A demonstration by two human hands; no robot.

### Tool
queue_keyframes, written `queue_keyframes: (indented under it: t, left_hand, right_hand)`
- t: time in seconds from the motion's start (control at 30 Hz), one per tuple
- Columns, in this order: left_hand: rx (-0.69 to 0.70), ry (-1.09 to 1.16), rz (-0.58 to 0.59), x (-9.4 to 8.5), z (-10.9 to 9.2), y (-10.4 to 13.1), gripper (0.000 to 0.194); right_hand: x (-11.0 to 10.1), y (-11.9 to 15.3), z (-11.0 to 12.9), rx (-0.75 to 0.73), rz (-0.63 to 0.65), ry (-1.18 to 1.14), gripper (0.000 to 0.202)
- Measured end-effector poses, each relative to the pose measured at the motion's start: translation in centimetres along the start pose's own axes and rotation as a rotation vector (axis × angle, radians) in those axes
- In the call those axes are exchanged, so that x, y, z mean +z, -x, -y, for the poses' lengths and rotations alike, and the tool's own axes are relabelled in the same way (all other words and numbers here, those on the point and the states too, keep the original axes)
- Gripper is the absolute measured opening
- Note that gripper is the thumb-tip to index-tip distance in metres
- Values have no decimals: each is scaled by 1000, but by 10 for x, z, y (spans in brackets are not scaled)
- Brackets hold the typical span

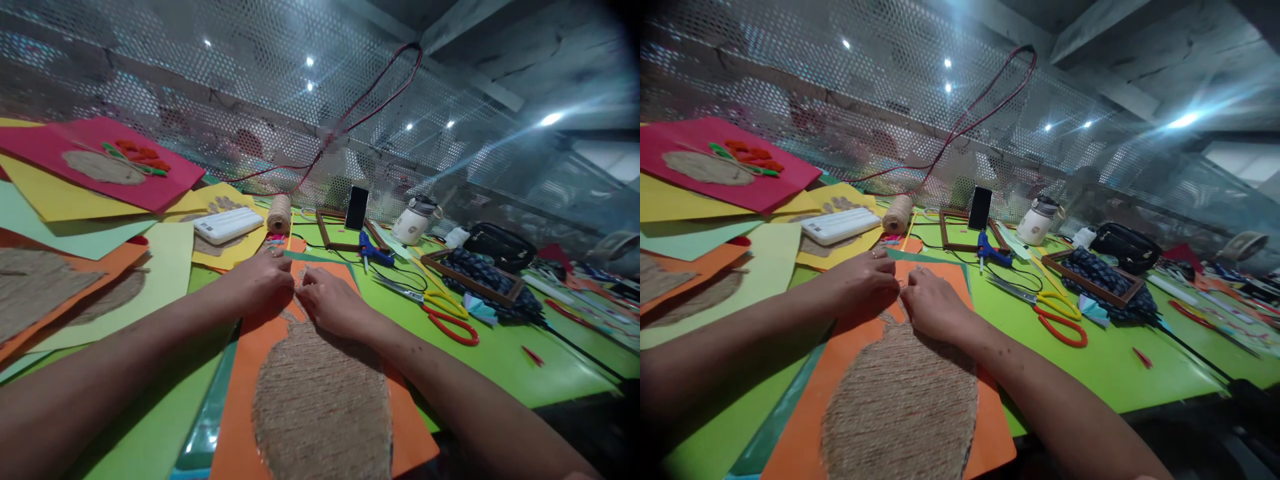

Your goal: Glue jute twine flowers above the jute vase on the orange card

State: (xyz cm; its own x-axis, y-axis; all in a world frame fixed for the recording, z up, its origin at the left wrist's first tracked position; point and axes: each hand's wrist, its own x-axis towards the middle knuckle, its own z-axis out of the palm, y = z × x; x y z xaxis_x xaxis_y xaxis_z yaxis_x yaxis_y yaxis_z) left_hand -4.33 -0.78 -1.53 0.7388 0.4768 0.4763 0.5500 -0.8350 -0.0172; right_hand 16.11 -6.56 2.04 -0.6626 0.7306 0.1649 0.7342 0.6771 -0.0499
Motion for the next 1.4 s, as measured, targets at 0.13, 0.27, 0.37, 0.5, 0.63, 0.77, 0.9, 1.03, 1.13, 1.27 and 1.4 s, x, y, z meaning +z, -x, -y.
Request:
queue_keyframes:
  t: [0.13,0.27,0.37,0.5,0.63,0.77,0.9,1.03,1.13,1.27,1.4]
  left_hand:
    - [-231,97,-9,-27,3,2,11]
    - [-749,82,18,-58,11,1,7]
    - [-926,110,165,-59,11,-1,31]
    - [-921,142,268,-48,1,-5,52]
    - [-864,72,308,-44,-8,-8,48]
    - [-543,85,340,-48,-5,-4,38]
    - [-373,-4,329,-58,2,3,17]
    - [-498,-227,161,-70,0,5,16]
    - [-668,-68,-48,-68,-7,0,17]
    - [-715,372,-247,-51,-16,-15,12]
    - [-652,631,-207,-33,-27,-25,15]
  right_hand:
    - [2,-1,-4,-5,-4,-67,25]
    - [1,0,-6,-14,4,-70,25]
    - [0,0,-5,-18,16,-63,25]
    - [-1,0,-4,-15,21,-72,24]
    - [0,1,-5,-17,20,-54,24]
    - [-1,0,-4,-16,31,-27,24]
    - [-2,0,-3,-14,41,-8,23]
    - [0,0,-3,-19,29,6,19]
    - [1,-1,-4,-16,9,7,19]
    - [2,-5,-7,-56,-25,-10,25]
    - [1,-7,-11,-53,-42,-53,24]
